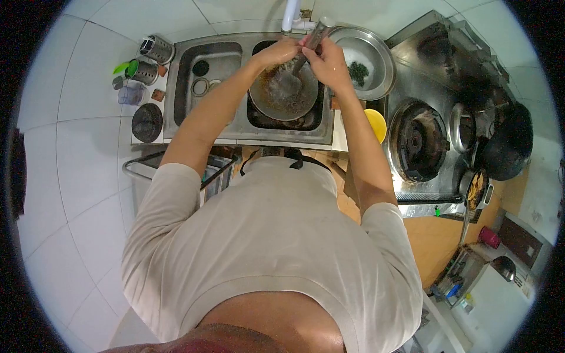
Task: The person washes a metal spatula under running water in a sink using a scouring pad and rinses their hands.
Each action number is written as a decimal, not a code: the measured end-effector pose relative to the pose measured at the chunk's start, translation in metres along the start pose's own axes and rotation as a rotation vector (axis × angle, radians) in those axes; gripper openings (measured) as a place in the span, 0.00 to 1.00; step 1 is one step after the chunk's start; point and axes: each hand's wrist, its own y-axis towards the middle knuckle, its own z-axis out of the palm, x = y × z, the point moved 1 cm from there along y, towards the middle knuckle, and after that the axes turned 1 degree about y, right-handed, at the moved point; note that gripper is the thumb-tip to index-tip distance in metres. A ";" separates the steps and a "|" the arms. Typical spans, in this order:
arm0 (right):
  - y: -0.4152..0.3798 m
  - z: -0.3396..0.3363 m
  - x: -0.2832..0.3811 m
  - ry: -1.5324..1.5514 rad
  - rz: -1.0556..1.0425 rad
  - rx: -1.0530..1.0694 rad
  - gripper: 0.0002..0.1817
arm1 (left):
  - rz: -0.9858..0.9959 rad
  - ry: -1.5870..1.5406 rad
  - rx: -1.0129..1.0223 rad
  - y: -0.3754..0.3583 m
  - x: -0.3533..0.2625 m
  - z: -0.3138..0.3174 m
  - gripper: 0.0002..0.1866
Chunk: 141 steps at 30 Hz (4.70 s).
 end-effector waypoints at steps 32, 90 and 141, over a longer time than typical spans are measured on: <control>-0.002 -0.030 0.036 0.463 0.103 -0.009 0.12 | -0.084 0.105 -0.195 -0.059 0.074 0.059 0.14; 0.029 0.046 -0.043 0.973 0.547 -0.049 0.05 | -0.237 0.509 -0.298 -0.150 0.091 -0.020 0.11; -0.046 -0.134 0.101 0.515 0.040 0.015 0.13 | -0.487 -0.818 -0.493 0.002 0.058 0.078 0.30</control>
